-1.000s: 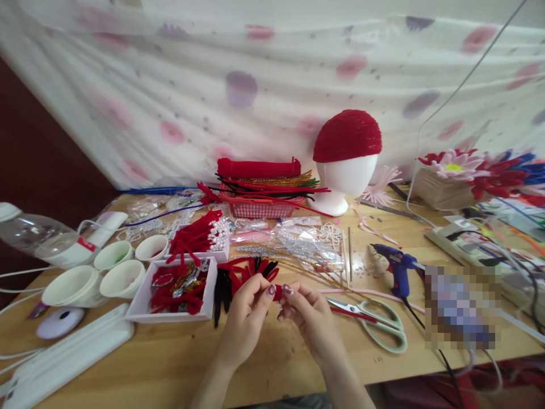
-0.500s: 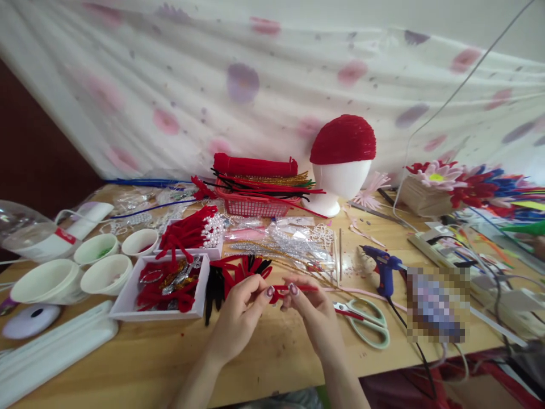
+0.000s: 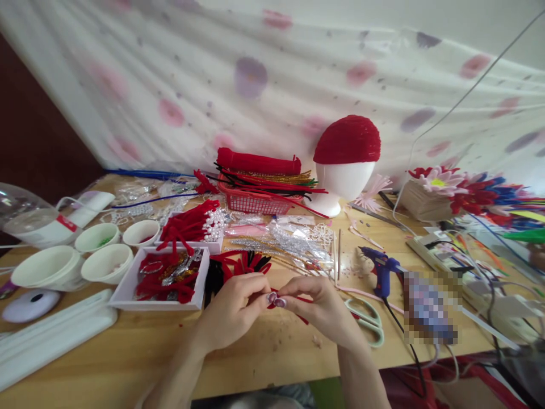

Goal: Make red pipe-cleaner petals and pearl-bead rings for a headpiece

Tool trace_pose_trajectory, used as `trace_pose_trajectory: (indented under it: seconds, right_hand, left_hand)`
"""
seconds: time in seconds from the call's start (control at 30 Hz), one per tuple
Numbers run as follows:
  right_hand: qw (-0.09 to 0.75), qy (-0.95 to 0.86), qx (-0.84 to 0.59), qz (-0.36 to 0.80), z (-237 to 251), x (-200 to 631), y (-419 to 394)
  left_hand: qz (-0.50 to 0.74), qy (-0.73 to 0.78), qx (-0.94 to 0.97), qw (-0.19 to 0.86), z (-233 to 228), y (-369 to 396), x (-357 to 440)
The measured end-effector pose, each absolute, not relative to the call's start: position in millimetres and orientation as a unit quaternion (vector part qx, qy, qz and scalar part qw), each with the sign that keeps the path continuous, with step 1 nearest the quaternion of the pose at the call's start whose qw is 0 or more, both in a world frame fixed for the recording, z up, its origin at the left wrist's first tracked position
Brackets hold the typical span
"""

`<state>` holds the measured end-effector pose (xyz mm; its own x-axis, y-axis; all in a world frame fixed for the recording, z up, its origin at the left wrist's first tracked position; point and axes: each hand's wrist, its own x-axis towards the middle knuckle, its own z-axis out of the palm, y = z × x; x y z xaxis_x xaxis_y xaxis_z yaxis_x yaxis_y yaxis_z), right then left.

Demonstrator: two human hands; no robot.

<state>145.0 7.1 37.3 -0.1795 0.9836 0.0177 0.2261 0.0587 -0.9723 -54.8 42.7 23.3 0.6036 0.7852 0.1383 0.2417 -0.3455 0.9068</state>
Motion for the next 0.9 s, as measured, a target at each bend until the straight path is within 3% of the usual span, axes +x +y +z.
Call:
trace_pose_trajectory:
  seconds: [0.17,0.43,0.57,0.73,0.8,0.9]
  right_hand:
    - [0.489,-0.47,-0.512,0.526,20.9,130.7,6.8]
    - [0.616,-0.363,-0.504,0.485,3.6,95.9,-4.5]
    - [0.583,-0.381,-0.501,0.513,3.9,115.2,-7.3]
    - [0.422,-0.449,-0.48,0.624,15.0,147.6,-5.3]
    - [0.407,-0.444,-0.466,0.649,17.3,149.7,-5.1]
    - [0.463,-0.405,-0.462,0.639,16.3,141.9,-7.4]
  left_hand:
    - [0.363,0.364,0.725,0.458,18.7,37.3,-46.9]
    - [0.522,0.455,0.573,0.439,-4.1,10.2,-15.9]
    - [0.388,0.412,0.687,0.455,1.5,17.4,-31.3]
    - [0.229,0.294,0.791,0.486,19.2,37.4,-53.2]
    - [0.23,0.255,0.786,0.513,20.8,41.5,-54.0]
    - [0.304,0.265,0.75,0.524,18.2,39.0,-47.6]
